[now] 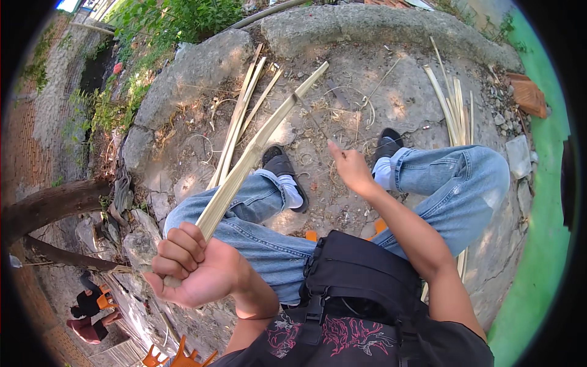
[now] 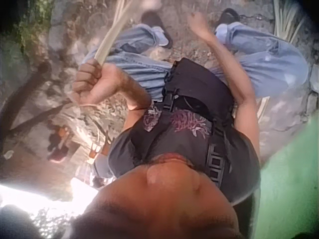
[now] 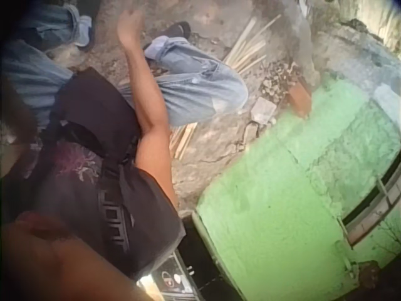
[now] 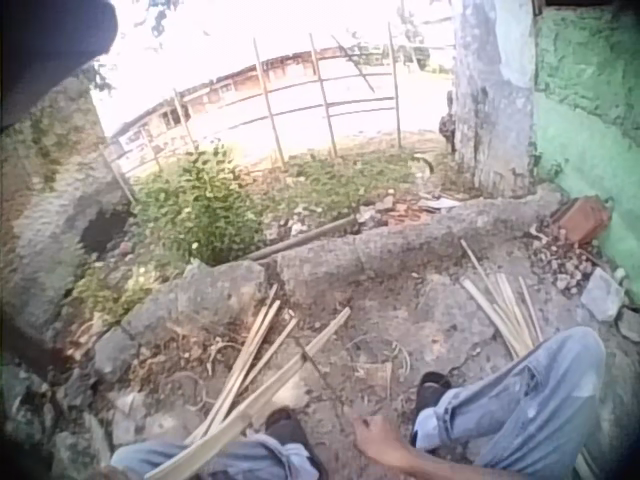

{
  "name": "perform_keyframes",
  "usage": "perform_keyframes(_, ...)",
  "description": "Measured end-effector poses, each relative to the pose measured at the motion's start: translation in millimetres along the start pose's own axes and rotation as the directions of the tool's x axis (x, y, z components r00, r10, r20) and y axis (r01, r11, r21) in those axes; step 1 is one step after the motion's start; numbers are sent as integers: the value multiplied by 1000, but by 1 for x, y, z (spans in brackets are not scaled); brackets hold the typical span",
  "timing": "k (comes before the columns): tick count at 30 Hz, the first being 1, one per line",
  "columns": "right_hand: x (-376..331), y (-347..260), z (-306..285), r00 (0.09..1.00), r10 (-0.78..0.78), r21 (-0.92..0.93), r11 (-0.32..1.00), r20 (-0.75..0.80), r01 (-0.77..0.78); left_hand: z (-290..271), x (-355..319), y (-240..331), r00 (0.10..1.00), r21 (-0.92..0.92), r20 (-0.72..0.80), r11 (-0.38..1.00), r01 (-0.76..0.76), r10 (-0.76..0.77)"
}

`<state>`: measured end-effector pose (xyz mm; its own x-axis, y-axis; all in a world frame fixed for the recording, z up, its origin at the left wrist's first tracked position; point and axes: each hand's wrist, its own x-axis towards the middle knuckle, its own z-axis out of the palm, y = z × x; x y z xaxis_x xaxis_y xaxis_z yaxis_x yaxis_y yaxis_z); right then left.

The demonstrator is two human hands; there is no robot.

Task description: The person trims wood strips using a blade by hand, holding a bundle of strips in one hand and shaving the ends with the tool in the other.

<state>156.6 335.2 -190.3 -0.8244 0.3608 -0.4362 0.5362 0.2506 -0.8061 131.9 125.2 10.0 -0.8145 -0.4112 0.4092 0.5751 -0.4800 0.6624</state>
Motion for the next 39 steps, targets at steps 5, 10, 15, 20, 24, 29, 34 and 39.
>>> perform_keyframes(5,-52,-35,12,972,-194,-8,980,130,197,-4,4,0,999,-13,38,1000,-19,19)
perform_keyframes(10,-69,-41,22,902,-350,128,936,252,328,-11,6,-1,1000,-8,20,1000,-14,14)
perform_keyframes(15,-1,10,27,999,-4,115,993,36,-1,-16,10,-4,998,2,-67,1000,-10,10)
perform_keyframes(20,-53,-26,35,965,-231,80,972,128,222,-14,14,-3,994,23,-110,1000,-15,18)
perform_keyframes(24,-24,-13,26,985,-140,67,989,103,133,-20,15,-5,992,29,-127,1000,-6,10)
perform_keyframes(29,-54,-27,36,957,-255,108,965,142,241,-15,10,-4,994,21,-103,1000,-18,20)
perform_keyframes(34,-26,-17,31,951,-279,103,958,132,267,-21,14,-4,993,40,-118,999,-21,25)
perform_keyframes(39,-44,-30,39,957,-254,2,967,142,257,-24,19,-8,987,20,-159,1000,-19,21)
